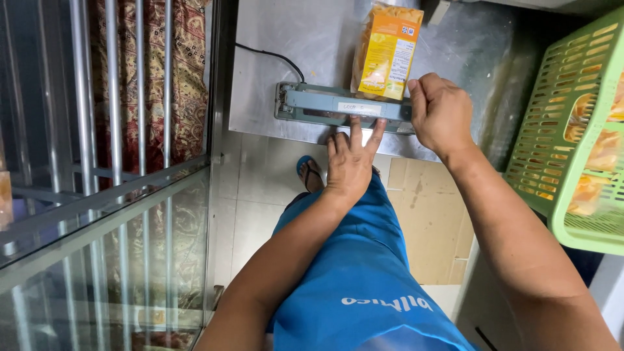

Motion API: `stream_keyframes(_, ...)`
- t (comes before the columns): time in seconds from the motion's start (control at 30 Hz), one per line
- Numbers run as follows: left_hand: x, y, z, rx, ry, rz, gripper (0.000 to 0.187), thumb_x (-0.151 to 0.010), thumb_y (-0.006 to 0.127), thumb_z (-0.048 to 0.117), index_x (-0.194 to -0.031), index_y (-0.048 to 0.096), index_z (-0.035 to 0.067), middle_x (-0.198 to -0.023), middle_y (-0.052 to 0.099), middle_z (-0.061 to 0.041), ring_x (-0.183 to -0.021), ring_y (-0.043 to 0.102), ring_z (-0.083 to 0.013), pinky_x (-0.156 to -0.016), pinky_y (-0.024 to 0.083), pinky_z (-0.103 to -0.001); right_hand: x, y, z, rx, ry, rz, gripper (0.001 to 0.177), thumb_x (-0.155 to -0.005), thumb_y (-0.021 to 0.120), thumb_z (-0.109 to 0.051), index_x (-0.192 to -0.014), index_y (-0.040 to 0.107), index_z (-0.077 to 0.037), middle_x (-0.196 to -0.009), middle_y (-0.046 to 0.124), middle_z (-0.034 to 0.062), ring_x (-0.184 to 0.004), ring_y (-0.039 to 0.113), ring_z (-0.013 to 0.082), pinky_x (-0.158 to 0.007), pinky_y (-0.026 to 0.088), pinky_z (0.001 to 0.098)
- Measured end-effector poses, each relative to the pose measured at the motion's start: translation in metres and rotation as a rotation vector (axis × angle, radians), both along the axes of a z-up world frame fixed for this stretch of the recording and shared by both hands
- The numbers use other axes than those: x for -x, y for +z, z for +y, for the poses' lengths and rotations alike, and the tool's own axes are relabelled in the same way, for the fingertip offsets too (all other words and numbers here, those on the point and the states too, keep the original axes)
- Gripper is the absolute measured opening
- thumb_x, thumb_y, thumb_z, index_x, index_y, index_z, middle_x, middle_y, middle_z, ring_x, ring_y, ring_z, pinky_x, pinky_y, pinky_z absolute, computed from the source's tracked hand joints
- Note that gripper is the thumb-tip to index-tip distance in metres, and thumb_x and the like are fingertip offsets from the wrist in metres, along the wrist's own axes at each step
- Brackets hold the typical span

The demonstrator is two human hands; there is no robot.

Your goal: Sealing small plastic bags of dried fruit using a manual heat sealer and placing them into a basket.

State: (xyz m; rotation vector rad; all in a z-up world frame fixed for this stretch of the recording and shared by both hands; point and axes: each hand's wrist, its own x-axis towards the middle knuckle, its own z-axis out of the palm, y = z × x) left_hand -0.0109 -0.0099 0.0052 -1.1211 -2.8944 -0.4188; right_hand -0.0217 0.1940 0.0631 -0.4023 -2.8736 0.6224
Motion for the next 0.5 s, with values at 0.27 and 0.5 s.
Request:
stream_keyframes(0.27, -0.0012, -0.0058, 0.0008, -0.013, 0.004, 0.021, 0.078, -0.097, 0.066, 0.012, -0.163, 0.029, 0.027, -0.148, 0.039, -0.034, -0.1, 0.061, -0.0461, -0.093, 0.047, -0.062, -0.0017, 0.0002, 0.0013, -0.002, -0.001, 0.012, 0.037, -0.12, 0.057, -0.029, -0.091, 0.065, -0.008, -0.064, 0.057, 0.0152, -0.07, 0.065, 0.0437, -0.06, 0.052, 0.0484)
stream_keyframes(0.5, -0.0033, -0.0093, 0.0022, -0.01, 0.013, 0.008, 0.077, -0.098, 0.064, 0.013, -0.164, 0.027, 0.027, -0.149, 0.039, -0.034, -0.099, 0.06, -0.0459, -0.089, 0.049, -0.06, -0.0039, -0.0053, 0.0044, 0.031, -0.004, 0.023, 0.035, -0.12, 0.057, -0.029, -0.092, 0.066, -0.01, -0.065, 0.057, 0.0144, -0.069, 0.064, 0.0417, -0.061, 0.052, 0.0474)
